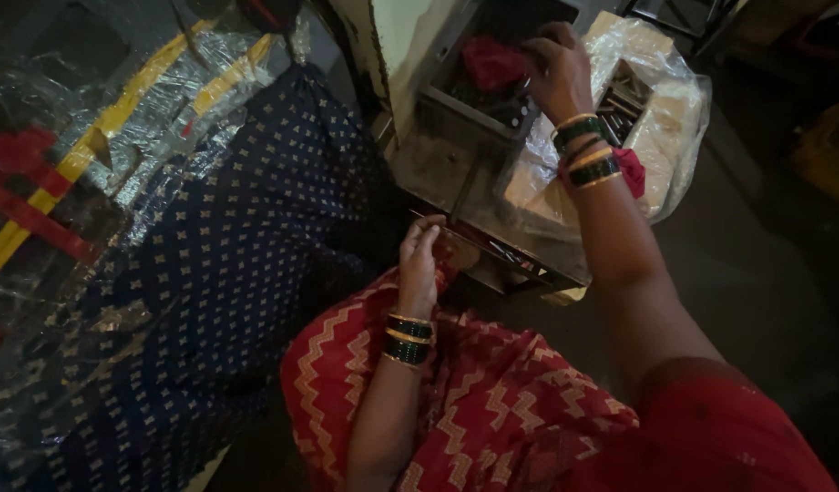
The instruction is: The person sits on the floor and repeatedly picks up small metal rods from a metal tray, wipes each rod with a red cloth, and places it into a plastic bag. The person handles the rods one at a time and continues the cycle of wiping and bagging.
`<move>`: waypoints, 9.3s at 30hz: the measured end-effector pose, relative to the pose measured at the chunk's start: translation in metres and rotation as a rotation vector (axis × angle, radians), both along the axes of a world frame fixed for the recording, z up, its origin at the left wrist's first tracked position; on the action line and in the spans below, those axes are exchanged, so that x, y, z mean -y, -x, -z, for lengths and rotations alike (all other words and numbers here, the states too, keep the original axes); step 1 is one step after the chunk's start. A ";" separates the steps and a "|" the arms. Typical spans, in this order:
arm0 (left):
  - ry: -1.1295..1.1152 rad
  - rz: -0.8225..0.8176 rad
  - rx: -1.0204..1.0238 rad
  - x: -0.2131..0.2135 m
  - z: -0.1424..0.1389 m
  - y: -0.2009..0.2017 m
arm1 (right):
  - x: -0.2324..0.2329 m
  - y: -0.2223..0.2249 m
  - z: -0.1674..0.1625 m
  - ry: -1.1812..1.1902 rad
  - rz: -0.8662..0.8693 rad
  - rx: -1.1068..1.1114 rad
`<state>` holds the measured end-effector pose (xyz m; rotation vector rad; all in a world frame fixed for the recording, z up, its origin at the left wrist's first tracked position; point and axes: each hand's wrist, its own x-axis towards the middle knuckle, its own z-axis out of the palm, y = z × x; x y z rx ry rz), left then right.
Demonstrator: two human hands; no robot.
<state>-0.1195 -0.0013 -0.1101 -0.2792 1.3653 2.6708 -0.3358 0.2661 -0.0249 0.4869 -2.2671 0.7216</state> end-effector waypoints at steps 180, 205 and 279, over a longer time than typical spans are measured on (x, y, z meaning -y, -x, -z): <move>1.802 0.366 -0.658 -0.126 -0.028 0.066 | -0.068 -0.023 0.064 0.231 -0.315 0.441; 2.154 0.342 -0.507 -0.129 0.005 0.072 | -0.158 0.001 0.051 -0.470 0.293 0.740; 2.137 0.253 -0.546 -0.128 0.012 0.076 | -0.093 -0.026 0.071 -0.277 0.240 0.677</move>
